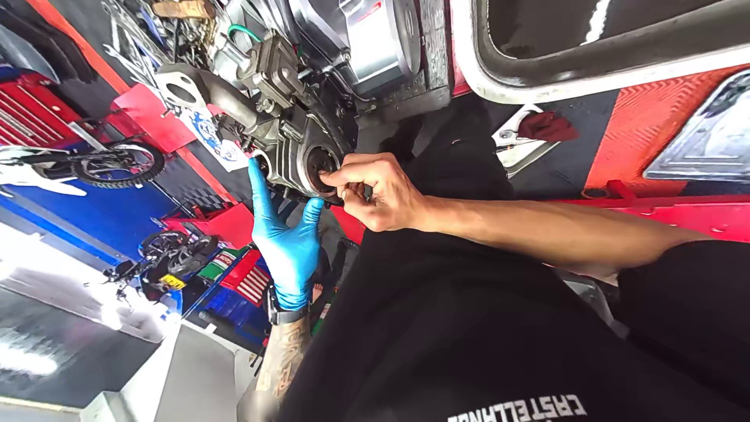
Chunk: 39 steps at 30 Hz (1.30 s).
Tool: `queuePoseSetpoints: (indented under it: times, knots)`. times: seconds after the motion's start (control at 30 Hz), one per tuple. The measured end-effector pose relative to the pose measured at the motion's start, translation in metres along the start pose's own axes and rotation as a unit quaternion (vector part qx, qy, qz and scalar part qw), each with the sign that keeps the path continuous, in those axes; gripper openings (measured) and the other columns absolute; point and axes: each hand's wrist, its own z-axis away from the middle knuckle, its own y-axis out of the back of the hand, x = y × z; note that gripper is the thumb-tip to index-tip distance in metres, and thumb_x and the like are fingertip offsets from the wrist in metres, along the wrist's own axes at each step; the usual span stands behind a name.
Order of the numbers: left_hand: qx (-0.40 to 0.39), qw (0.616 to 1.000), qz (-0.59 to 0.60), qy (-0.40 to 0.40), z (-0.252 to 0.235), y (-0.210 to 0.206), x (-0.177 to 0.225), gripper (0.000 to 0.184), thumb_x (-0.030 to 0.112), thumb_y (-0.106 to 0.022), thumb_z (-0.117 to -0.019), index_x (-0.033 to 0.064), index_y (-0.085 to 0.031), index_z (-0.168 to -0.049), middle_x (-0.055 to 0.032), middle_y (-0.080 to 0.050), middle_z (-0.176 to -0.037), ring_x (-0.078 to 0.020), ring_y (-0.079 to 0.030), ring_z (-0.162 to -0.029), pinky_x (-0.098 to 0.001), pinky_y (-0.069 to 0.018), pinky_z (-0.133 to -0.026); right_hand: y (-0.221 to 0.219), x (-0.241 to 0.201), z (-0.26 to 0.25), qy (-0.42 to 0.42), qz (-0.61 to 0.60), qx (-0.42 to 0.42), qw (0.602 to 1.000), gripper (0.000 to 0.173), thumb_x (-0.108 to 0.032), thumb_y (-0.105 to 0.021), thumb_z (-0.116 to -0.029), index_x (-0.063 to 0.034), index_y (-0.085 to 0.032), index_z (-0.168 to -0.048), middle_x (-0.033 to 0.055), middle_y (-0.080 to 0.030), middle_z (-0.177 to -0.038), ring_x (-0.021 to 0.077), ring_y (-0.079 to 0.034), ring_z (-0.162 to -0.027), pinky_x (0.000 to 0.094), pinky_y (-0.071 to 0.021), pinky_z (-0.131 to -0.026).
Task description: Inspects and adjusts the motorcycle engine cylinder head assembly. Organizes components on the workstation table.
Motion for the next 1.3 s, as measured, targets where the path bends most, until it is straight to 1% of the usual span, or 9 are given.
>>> queuePoseSetpoints:
  times: [0.1, 0.23, 0.33, 0.43, 0.53, 0.67, 0.8, 0.93, 1.3]
  knots:
    - [0.007, 1.000, 0.005, 0.009, 0.001, 0.001, 0.001, 0.095, 0.009, -0.086, -0.0829, 0.0074, -0.031, -0.161, -0.0127, -0.052, -0.153, -0.0226, -0.064, -0.126, -0.0369, -0.0605, -0.102, -0.002, -0.001, 0.002, -0.005, 0.007, 0.005, 1.000, 0.027, 0.000, -0.059, -0.0808, 0.0047, -0.077, -0.101, 0.0052, -0.065, -0.078, 0.0048, -0.057, -0.061, 0.0203, -0.0493, -0.050]
    - [0.004, 1.000, 0.026, -0.004, 0.003, 0.001, -0.002, 0.094, 0.009, -0.085, -0.0837, 0.0080, -0.031, -0.161, -0.0106, -0.046, -0.158, -0.0213, -0.060, -0.132, -0.0363, -0.0577, -0.106, -0.004, -0.002, 0.005, -0.001, 0.016, 0.002, 1.000, 0.029, 0.001, -0.059, -0.0804, 0.0054, -0.076, -0.104, 0.0058, -0.066, -0.079, 0.0056, -0.058, -0.062, 0.0208, -0.0503, -0.051]
    - [0.000, 0.999, 0.033, -0.009, 0.003, 0.000, -0.003, 0.095, 0.011, -0.085, -0.0841, 0.0089, -0.030, -0.162, -0.0094, -0.048, -0.156, -0.0196, -0.059, -0.133, -0.0351, -0.0565, -0.107, -0.005, -0.005, 0.009, -0.003, 0.032, -0.003, 0.999, 0.029, 0.000, -0.060, -0.0819, 0.0051, -0.076, -0.106, 0.0061, -0.067, -0.082, 0.0057, -0.060, -0.064, 0.0208, -0.0522, -0.053]
    - [-0.018, 0.999, 0.042, 0.002, 0.003, 0.005, -0.003, 0.095, 0.012, -0.085, -0.0844, 0.0126, -0.030, -0.162, -0.0083, -0.050, -0.154, -0.0191, -0.061, -0.130, -0.0348, -0.0585, -0.104, -0.007, -0.009, 0.010, -0.008, 0.049, -0.003, 0.999, 0.029, -0.003, -0.064, -0.0848, 0.0051, -0.075, -0.110, 0.0065, -0.066, -0.083, 0.0061, -0.060, -0.064, 0.0207, -0.0532, -0.054]
    - [-0.021, 0.999, 0.041, 0.002, -0.001, 0.009, -0.003, 0.093, 0.014, -0.085, -0.0843, 0.0099, -0.032, -0.161, -0.0101, -0.055, -0.150, -0.0186, -0.065, -0.125, -0.0337, -0.0597, -0.101, -0.012, -0.012, 0.008, -0.032, 0.058, 0.016, 0.998, 0.029, -0.010, -0.073, -0.0881, 0.0031, -0.074, -0.114, 0.0054, -0.066, -0.085, 0.0059, -0.061, -0.065, 0.0202, -0.0538, -0.055]
    - [-0.010, 1.000, 0.028, 0.002, -0.002, 0.005, -0.003, 0.094, 0.016, -0.085, -0.0855, 0.0105, -0.031, -0.162, -0.0096, -0.052, -0.152, -0.0171, -0.063, -0.127, -0.0319, -0.0577, -0.104, -0.021, -0.017, 0.005, -0.078, 0.051, 0.064, 0.994, 0.025, -0.012, -0.081, -0.0868, 0.0011, -0.076, -0.108, 0.0055, -0.066, -0.083, 0.0060, -0.060, -0.062, 0.0202, -0.0540, -0.054]
    - [-0.032, 0.999, 0.018, 0.018, -0.005, 0.009, 0.000, 0.102, 0.017, -0.086, -0.0840, 0.0131, -0.024, -0.164, -0.0089, -0.050, -0.154, -0.0170, -0.062, -0.129, -0.0320, -0.0575, -0.105, -0.019, -0.016, 0.004, -0.082, 0.033, 0.060, 0.994, 0.025, -0.011, -0.084, -0.0845, 0.0020, -0.077, -0.105, 0.0053, -0.066, -0.079, 0.0056, -0.059, -0.062, 0.0189, -0.0519, -0.054]
    - [-0.054, 0.998, 0.015, 0.025, -0.014, 0.015, 0.004, 0.107, 0.017, -0.089, -0.0811, 0.0084, -0.021, -0.164, -0.0124, -0.057, -0.146, -0.0178, -0.068, -0.118, -0.0313, -0.0616, -0.097, -0.017, -0.009, 0.000, -0.071, 0.014, 0.058, 0.996, 0.019, -0.013, -0.085, -0.0838, 0.0017, -0.076, -0.093, 0.0066, -0.069, -0.081, 0.0053, -0.060, -0.062, 0.0195, -0.0534, -0.055]
    - [-0.067, 0.997, 0.012, 0.024, -0.017, 0.015, 0.004, 0.107, 0.012, -0.086, -0.0819, -0.0013, -0.017, -0.162, -0.0172, -0.057, -0.145, -0.0198, -0.069, -0.118, -0.0332, -0.0618, -0.099, -0.019, -0.005, 0.000, -0.052, -0.016, 0.067, 0.996, 0.014, -0.005, -0.081, -0.0851, 0.0060, -0.074, -0.088, 0.0080, -0.066, -0.077, 0.0053, -0.058, -0.061, 0.0184, -0.0504, -0.052]
